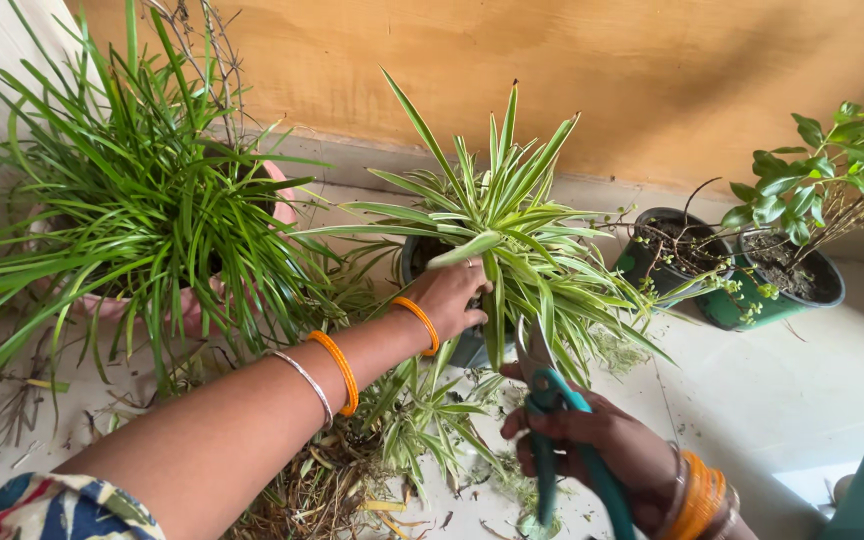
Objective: The person trims a spider plant using shears, cutting away dead leaves and stems. They hold the plant with one hand and use the shears with the other to remove unwanted foliage, which falls onto the floor.
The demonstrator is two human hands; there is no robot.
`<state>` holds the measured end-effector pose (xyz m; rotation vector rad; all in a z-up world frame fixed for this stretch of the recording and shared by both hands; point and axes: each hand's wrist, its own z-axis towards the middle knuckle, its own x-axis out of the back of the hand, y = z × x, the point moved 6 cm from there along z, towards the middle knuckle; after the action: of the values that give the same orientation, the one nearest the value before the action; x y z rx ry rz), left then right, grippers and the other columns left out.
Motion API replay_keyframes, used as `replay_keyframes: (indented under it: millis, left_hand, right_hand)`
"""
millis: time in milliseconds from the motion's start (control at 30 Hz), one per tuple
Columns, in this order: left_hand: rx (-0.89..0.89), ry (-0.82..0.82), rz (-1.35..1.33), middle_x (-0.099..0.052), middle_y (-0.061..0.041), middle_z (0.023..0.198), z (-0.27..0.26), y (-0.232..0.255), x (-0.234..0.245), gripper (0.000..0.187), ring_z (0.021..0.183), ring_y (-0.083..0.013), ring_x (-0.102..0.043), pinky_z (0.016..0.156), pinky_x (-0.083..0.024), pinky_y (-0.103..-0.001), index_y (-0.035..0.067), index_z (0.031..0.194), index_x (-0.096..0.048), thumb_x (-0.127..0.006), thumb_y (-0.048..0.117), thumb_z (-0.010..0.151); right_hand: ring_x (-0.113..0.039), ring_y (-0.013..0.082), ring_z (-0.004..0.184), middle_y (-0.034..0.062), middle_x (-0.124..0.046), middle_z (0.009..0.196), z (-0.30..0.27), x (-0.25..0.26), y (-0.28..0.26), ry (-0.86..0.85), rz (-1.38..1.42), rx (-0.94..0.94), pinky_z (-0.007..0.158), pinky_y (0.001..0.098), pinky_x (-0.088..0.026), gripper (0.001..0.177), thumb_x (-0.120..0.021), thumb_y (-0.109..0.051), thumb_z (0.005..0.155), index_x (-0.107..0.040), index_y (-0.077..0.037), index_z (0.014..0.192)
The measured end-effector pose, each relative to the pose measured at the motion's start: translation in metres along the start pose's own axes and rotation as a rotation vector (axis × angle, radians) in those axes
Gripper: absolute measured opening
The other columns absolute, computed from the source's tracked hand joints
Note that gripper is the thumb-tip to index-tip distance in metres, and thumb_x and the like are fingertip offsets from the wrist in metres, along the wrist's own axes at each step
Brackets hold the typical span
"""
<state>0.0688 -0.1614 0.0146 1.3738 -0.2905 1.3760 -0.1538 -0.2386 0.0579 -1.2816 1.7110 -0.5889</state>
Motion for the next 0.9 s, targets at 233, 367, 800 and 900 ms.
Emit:
replay_keyframes:
  millis: [233,367,800,900]
  left_hand:
    - [0.098,0.006,-0.040,-0.064,-0.016,0.112,0.002,-0.009,-0.003,0.042,0.107,-0.0358,-0.064,0.096,-0.051,-0.045,0.006,0.109,-0.059,-0.084,0.017,0.077]
    - [0.071,-0.032,0.063,-0.065,-0.014,0.117,0.002,0.000,0.007,0.034,0.106,-0.0329,-0.068,0.095,-0.055,-0.042,0.005,0.108,-0.062,-0.076,0.009,0.077]
    - [-0.022,0.258,0.071,-0.072,-0.019,0.094,0.020,-0.020,0.005,0.010,0.092,-0.0386,-0.069,0.085,-0.056,-0.047,0.007,0.091,-0.073,-0.065,0.013,0.088]
    - [0.020,0.291,-0.052,-0.072,-0.022,0.088,0.018,-0.019,0.021,0.015,0.085,-0.0400,-0.070,0.080,-0.055,-0.046,0.005,0.089,-0.074,-0.069,0.019,0.086]
  right_hand:
    - [-0.068,0.0230,0.064,0.0127,-0.073,0.085,0.054,0.043,-0.006,0.338,-0.399,-0.110,0.062,0.0401,-0.062,0.037,-0.070,-0.023,0.092,-0.063,-0.010,0.126]
    - [-0.068,0.0249,0.054,0.0153,-0.071,0.080,0.072,0.055,-0.012,0.313,-0.475,-0.162,0.054,0.0406,-0.061,0.032,-0.075,-0.019,0.087,-0.067,-0.001,0.113]
    - [-0.069,0.0285,0.056,0.0163,-0.070,0.079,0.088,0.064,-0.016,0.270,-0.488,-0.207,0.057,0.0439,-0.063,0.030,-0.069,-0.011,0.088,-0.069,0.001,0.116]
    - [-0.071,0.0286,0.059,0.0155,-0.073,0.083,0.098,0.061,-0.022,0.259,-0.540,-0.225,0.059,0.0429,-0.063,0.028,-0.068,-0.012,0.089,-0.069,-0.001,0.115]
